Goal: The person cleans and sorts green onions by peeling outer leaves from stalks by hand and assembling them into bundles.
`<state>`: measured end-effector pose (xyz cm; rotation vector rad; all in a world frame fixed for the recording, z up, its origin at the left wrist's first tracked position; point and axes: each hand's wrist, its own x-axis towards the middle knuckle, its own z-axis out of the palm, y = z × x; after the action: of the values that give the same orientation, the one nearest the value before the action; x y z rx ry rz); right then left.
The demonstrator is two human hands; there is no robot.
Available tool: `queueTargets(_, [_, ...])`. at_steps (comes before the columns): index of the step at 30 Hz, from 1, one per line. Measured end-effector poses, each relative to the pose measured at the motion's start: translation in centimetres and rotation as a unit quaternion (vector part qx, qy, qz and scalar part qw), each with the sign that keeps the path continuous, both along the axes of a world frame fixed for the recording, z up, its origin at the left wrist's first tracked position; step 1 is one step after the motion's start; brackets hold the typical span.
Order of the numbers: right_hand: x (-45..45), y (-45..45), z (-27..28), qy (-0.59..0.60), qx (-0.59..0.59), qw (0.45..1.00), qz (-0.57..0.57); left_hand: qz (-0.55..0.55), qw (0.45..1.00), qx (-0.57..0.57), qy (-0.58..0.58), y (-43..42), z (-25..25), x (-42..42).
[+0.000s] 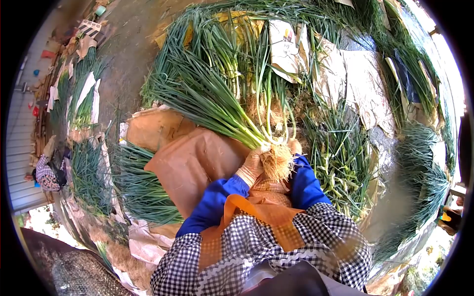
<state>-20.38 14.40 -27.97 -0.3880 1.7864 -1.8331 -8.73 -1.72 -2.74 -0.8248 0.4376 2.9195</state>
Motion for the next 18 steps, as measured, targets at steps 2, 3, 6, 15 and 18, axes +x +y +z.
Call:
queueTargets(2, [-1.2, 0.0, 3.3, -0.377, -0.276, 0.879, -0.092, 0.002, 1.0, 0.019, -0.015, -0.5, 0.0, 0.0])
queueTargets(3, [-1.3, 0.2, 4.3, -0.428, -0.32, 0.839, -0.1, -0.01, 1.0, 0.009, -0.012, -0.7, 0.8, 0.1])
queueTargets(6, [1.3, -3.9, 15.3, -0.365, -0.243, 0.861, -0.26, -0.011, 0.999, 0.011, -0.041, -0.2, 0.9, -0.5])
queueTargets(15, [-0.1, 1.5, 1.4, -0.091, 0.117, 0.983, -0.107, 0.002, 1.0, 0.007, 0.01, 0.3, 0.6, 0.0])
queueTargets(18, [-5.4, 9.9, 4.9, 0.084, 0.667, 0.73, 0.119, -0.038, 0.999, 0.006, 0.012, -1.0, 1.1, 0.8])
